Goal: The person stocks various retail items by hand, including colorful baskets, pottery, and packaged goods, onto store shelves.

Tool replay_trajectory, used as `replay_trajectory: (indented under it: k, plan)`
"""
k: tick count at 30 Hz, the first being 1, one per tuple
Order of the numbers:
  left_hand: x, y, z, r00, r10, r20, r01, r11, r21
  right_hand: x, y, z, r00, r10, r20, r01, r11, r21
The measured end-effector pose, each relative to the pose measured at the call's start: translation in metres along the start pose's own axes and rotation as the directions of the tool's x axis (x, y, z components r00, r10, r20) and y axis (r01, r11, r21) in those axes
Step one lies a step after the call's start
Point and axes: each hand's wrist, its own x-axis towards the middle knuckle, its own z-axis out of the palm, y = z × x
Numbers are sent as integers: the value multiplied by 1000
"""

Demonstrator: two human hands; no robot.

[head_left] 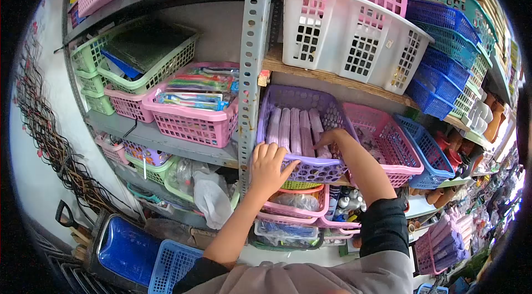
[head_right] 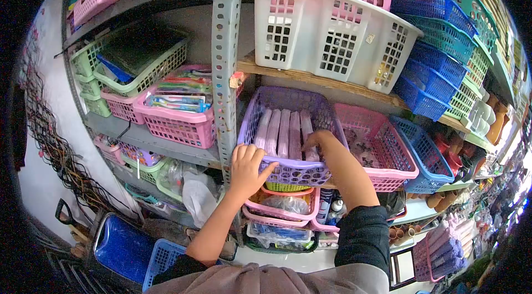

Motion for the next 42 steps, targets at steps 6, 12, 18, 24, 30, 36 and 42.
replay_trajectory:
  k: [6, 12, 18, 24, 30, 36, 42]
  plan:
    - [0, 1, 2, 1000, 6, -9, -6, 1000, -23, -2, 2, 2, 979, -167, -118, 175, 983, 63]
    - [0, 3, 3, 1000, -2, -20, 1, 1000, -15, 26, 12, -4, 973, -226, -49, 230, 968, 97]
    - [0, 3, 3, 1000, -7, -21, 7, 1000, -14, 11, 8, 5, 991, -130, -12, 131, 982, 138]
    - [0, 3, 3, 1000, -11, -19, 11, 1000, -14, 21, 12, 8, 982, -181, -45, 187, 955, 230]
    - [-1, 3, 7, 999, -14, -29, 13, 1000, -4, 25, 13, -1, 992, -114, 51, 94, 951, 296]
    - [0, 4, 7, 999, -7, -31, 7, 1000, 5, 20, 11, 5, 988, -145, -61, 156, 953, 259]
    - [-1, 3, 9, 1000, -10, -26, 10, 1000, 15, 15, 12, 5, 979, -203, 32, 200, 976, 82]
